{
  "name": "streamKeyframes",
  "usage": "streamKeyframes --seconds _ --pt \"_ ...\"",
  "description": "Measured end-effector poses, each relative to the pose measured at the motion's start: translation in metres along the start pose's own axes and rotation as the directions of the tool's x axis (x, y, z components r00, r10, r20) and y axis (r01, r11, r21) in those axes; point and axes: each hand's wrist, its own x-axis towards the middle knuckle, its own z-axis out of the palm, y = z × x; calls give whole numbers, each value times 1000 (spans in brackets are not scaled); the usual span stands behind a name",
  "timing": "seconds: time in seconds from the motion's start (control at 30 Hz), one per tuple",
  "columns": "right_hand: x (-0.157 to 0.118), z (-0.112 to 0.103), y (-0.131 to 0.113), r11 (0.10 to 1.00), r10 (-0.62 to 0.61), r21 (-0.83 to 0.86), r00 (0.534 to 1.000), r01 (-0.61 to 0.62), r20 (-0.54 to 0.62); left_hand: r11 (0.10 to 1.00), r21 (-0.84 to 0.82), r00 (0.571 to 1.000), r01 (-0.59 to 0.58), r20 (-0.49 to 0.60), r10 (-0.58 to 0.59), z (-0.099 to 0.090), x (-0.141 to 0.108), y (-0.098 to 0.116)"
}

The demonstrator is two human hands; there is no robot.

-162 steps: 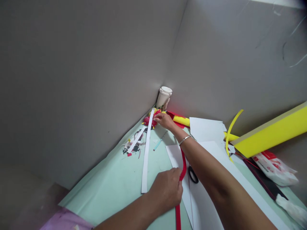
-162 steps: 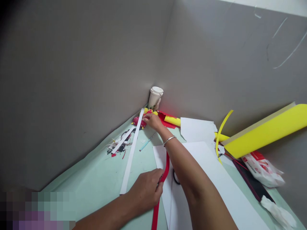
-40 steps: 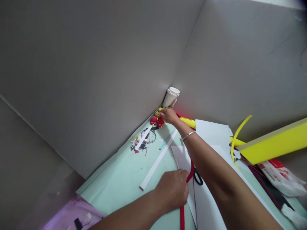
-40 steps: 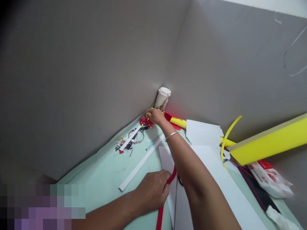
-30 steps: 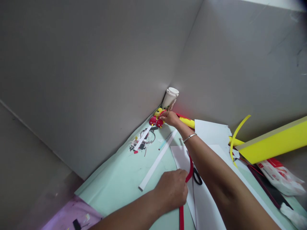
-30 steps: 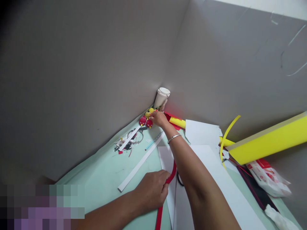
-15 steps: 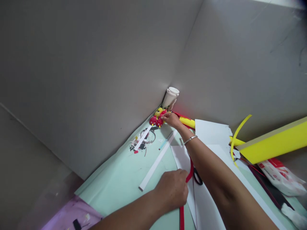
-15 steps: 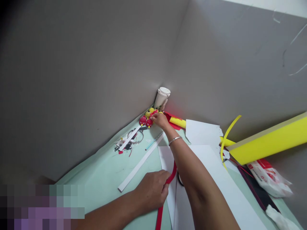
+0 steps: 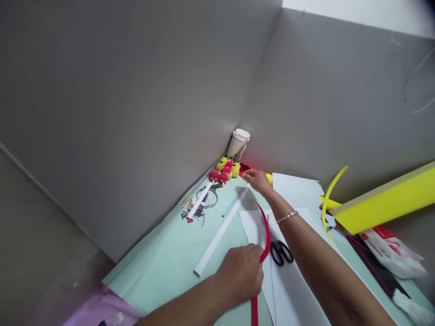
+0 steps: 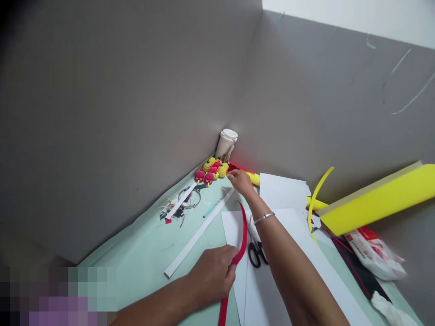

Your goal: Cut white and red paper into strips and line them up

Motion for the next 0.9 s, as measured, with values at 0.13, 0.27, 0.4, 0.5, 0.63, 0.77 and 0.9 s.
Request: streamKeyframes --seconds 0.13,0.27,0.4,0.5,0.63,0.77,0.9 --pt "-19 -6 0 999 -20 -33 999 18 -38 1000 5 1000 6 3 -6 0 1 -1" --pt "-7 -10 -12 994 -78 -78 994 73 -71 1000 -2 1000 0 -15 0 1 1 -2" --pt "26 -2 -31 980 -154 -135 987 147 -37 1000 -11 1000 5 -13 -5 1 1 -2" --pt "50 12 -44 970 -177 -169 984 176 10 1000 -17 1000 15 -13 -16 0 1 -1" --pt "71 32 -54 961 -176 -204 982 186 68 999 -44 999 31 -20 -32 0 0 0" --pt "79 45 -53 956 -169 -225 981 187 97 997 -69 1000 24 -18 -25 0 -1 -1" --pt "82 47 -44 958 -147 -234 985 165 91 997 -80 999 15 -31 -17 2 -1 -1"
